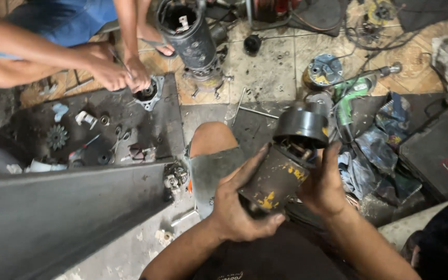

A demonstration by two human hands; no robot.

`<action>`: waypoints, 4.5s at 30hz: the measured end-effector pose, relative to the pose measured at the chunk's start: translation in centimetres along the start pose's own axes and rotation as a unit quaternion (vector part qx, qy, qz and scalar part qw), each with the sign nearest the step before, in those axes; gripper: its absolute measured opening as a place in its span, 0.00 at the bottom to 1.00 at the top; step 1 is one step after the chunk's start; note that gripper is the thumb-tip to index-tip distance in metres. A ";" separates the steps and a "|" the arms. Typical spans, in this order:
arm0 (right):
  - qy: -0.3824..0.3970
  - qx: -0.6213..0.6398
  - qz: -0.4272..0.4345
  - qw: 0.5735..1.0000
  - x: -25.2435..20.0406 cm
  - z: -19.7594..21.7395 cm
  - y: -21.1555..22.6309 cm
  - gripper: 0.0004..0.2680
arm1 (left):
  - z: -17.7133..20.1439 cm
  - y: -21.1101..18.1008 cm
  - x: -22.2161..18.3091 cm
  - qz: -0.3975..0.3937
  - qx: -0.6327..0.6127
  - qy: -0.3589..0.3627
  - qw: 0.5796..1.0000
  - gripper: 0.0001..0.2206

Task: Disassembling and reassembling a vehicle starter motor on the floor of a workshop.

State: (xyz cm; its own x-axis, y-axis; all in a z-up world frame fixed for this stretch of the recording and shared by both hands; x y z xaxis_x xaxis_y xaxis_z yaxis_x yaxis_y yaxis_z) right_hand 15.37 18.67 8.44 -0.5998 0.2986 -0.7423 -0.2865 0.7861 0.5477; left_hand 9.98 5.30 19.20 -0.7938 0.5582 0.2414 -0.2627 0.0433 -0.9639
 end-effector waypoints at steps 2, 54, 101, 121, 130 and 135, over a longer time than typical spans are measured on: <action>0.115 0.088 0.055 0.988 0.2 -0.8 1.3 0.34 | 0.0 0.1 0.2 0.002 0.003 0.006 1.000 0.42; 0.218 -0.213 0.618 0.725 5.5 -1.3 -1.7 0.40 | 3.9 14.6 -2.5 0.094 0.193 -0.058 0.975 0.30; 0.201 -0.622 0.582 0.483 4.7 -7.9 -2.9 0.29 | 9.4 17.2 -2.8 0.251 -0.044 -0.108 0.961 0.31; 0.169 -0.565 0.618 0.520 8.7 -5.0 -2.9 0.31 | 6.5 14.0 -1.4 0.173 0.125 -0.150 0.965 0.33; 0.144 -0.559 0.622 0.529 9.5 -3.7 -3.0 0.31 | 5.8 15.3 -0.4 0.138 0.122 -0.096 0.978 0.33; 0.260 -0.457 0.528 0.667 10.0 -4.2 -1.6 0.30 | 6.4 17.8 -1.4 0.234 0.044 -0.115 0.964 0.35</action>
State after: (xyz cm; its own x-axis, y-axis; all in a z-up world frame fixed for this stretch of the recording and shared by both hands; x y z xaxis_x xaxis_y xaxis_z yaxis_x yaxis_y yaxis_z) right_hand 6.67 18.16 1.77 -0.9378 0.0094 0.3471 0.3074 -0.4428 0.8423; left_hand 2.85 -0.02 2.45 -0.9348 0.2999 -0.1903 0.1175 -0.2446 -0.9625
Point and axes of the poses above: each hand's wrist, its own x-axis towards the middle knuckle, its own z-axis out of the back of the hand, y = z × x, the point moved 9 cm from there along x, towards the middle knuckle, and after that the axes turned 10 degrees about -y, right-handed, at the moved point
